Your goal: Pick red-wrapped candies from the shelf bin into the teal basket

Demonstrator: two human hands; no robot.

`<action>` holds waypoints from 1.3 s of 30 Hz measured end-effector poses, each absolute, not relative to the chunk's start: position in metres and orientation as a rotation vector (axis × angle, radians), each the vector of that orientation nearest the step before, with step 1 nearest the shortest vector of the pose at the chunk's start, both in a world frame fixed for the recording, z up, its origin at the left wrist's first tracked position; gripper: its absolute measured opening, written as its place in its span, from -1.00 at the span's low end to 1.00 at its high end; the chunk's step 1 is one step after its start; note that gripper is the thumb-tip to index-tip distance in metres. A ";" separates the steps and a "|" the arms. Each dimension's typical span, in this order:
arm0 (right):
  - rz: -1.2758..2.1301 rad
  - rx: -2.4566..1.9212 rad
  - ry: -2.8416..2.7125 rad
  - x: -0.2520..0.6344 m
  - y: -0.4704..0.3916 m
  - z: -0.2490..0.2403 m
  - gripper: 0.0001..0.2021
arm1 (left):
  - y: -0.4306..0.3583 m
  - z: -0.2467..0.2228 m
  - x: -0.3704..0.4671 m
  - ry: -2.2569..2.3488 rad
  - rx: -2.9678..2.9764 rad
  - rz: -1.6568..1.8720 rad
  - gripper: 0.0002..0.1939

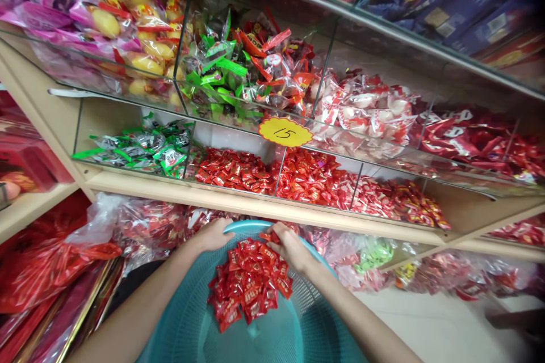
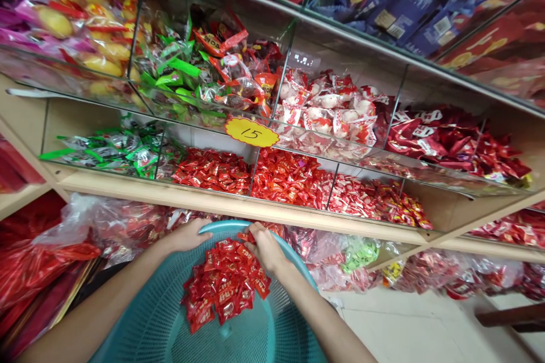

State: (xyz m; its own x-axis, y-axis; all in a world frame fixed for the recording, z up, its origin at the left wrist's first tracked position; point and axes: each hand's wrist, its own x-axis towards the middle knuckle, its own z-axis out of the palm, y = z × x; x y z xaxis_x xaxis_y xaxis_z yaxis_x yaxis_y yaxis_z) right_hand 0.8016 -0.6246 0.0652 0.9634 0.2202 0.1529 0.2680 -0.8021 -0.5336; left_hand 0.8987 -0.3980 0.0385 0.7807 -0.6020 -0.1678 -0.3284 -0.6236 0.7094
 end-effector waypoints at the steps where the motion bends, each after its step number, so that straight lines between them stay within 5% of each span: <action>1: -0.101 -2.539 -0.364 0.804 -0.623 0.063 -0.83 | -0.398 0.038 0.899 -0.703 2.284 -0.512 -0.70; 21: -0.093 -2.335 -0.228 0.804 -0.616 0.067 -0.91 | -0.397 0.035 0.900 -0.766 2.291 -0.486 -0.75; 27: 0.216 -1.799 0.142 0.780 -0.628 0.065 -0.70 | -0.397 0.035 0.899 -0.728 2.291 -0.500 -0.75; 32: 0.358 -1.564 0.209 0.762 -0.629 0.063 -0.72 | -0.397 0.036 0.899 -0.750 2.292 -0.496 -0.76; 39: 0.095 -2.077 -0.015 0.762 -0.611 0.067 -0.73 | -0.398 0.041 0.897 -0.711 2.299 -0.528 -0.75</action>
